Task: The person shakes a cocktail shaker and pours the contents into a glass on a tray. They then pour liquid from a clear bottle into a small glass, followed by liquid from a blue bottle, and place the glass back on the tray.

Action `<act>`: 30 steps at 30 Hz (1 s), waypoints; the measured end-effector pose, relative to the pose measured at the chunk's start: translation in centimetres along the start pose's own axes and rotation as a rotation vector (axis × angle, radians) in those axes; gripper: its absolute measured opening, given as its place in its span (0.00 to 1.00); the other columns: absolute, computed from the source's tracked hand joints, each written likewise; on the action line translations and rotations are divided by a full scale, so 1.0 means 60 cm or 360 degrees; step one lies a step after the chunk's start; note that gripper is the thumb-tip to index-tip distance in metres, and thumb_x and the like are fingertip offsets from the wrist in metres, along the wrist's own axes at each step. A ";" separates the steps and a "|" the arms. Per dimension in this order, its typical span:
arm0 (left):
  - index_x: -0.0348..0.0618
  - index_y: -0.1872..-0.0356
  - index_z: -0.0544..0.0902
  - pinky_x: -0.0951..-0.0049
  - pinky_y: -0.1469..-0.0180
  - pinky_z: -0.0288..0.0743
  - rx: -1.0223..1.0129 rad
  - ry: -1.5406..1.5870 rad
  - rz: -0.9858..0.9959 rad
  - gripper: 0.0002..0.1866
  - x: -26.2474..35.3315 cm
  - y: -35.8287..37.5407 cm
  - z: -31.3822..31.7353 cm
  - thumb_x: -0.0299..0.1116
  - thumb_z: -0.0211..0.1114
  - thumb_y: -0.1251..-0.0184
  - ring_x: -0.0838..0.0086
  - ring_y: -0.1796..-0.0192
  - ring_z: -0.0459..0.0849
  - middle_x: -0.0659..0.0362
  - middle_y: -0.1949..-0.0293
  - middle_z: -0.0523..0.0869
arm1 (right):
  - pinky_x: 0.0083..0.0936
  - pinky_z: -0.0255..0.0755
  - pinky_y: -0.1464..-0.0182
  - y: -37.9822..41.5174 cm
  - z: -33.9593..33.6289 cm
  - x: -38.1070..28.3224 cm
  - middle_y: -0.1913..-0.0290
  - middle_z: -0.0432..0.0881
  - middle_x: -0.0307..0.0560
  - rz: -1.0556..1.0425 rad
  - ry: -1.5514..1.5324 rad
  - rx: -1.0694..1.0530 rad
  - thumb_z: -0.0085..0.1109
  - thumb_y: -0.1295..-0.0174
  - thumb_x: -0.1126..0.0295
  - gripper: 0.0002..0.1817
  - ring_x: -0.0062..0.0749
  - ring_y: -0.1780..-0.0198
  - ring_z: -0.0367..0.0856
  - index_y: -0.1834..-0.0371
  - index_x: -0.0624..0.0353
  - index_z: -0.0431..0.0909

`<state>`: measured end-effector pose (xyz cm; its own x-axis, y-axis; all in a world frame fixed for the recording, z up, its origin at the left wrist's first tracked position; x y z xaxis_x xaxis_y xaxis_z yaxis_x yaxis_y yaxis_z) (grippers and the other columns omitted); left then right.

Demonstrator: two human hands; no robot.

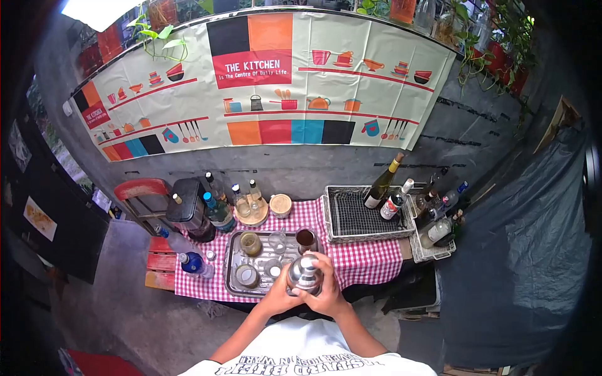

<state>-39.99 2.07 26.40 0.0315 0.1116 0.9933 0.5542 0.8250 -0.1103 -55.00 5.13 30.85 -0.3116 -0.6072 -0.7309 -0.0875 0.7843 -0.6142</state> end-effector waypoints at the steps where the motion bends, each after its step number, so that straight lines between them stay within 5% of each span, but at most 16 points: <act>1: 0.39 0.29 0.58 0.63 0.32 0.67 0.0024 0.0122 -0.0062 0.45 -0.010 0.010 0.005 0.30 0.75 0.45 0.66 0.34 0.74 0.51 0.36 0.72 | 0.48 0.66 0.33 0.003 -0.007 -0.001 0.33 0.64 0.66 0.0003 -0.0002 -0.0010 0.73 0.45 0.69 0.41 0.60 0.33 0.68 0.31 0.56 0.58; 6: 0.38 0.30 0.62 0.64 0.34 0.69 0.0186 0.0008 -0.0195 0.46 -0.050 0.048 -0.001 0.31 0.79 0.50 0.66 0.35 0.75 0.50 0.38 0.75 | 0.43 0.66 0.32 -0.015 -0.036 -0.012 0.34 0.68 0.59 0.0178 0.0047 -0.0545 0.75 0.47 0.66 0.42 0.51 0.34 0.71 0.30 0.59 0.61; 18: 0.39 0.33 0.64 0.64 0.37 0.72 0.0258 -0.0411 -0.0278 0.45 -0.006 0.077 -0.062 0.31 0.80 0.54 0.61 0.39 0.79 0.48 0.42 0.78 | 0.38 0.74 0.48 -0.111 -0.005 0.000 0.53 0.76 0.51 0.0040 0.0317 -0.1075 0.73 0.49 0.53 0.32 0.46 0.49 0.78 0.46 0.63 0.76; 30: 0.39 0.33 0.63 0.63 0.34 0.69 0.0472 -0.0439 -0.0320 0.45 0.024 0.111 -0.204 0.27 0.77 0.55 0.58 0.35 0.77 0.47 0.40 0.77 | 0.44 0.74 0.51 -0.200 0.132 -0.040 0.60 0.81 0.56 -0.0114 0.0390 -0.1186 0.64 0.37 0.55 0.24 0.54 0.53 0.81 0.49 0.63 0.72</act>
<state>-26.07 0.91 27.53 -0.2978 0.0432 0.9536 0.2629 0.9641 0.0385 -45.69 -3.83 37.64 -0.4736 -0.6819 -0.5574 -0.6993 0.6759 -0.2326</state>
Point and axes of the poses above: each hand's wrist, its own y-axis away from the middle knuckle, its own z-axis out of the palm, x = y × z, the point moved 2 cm from there along -y, towards the middle knuckle
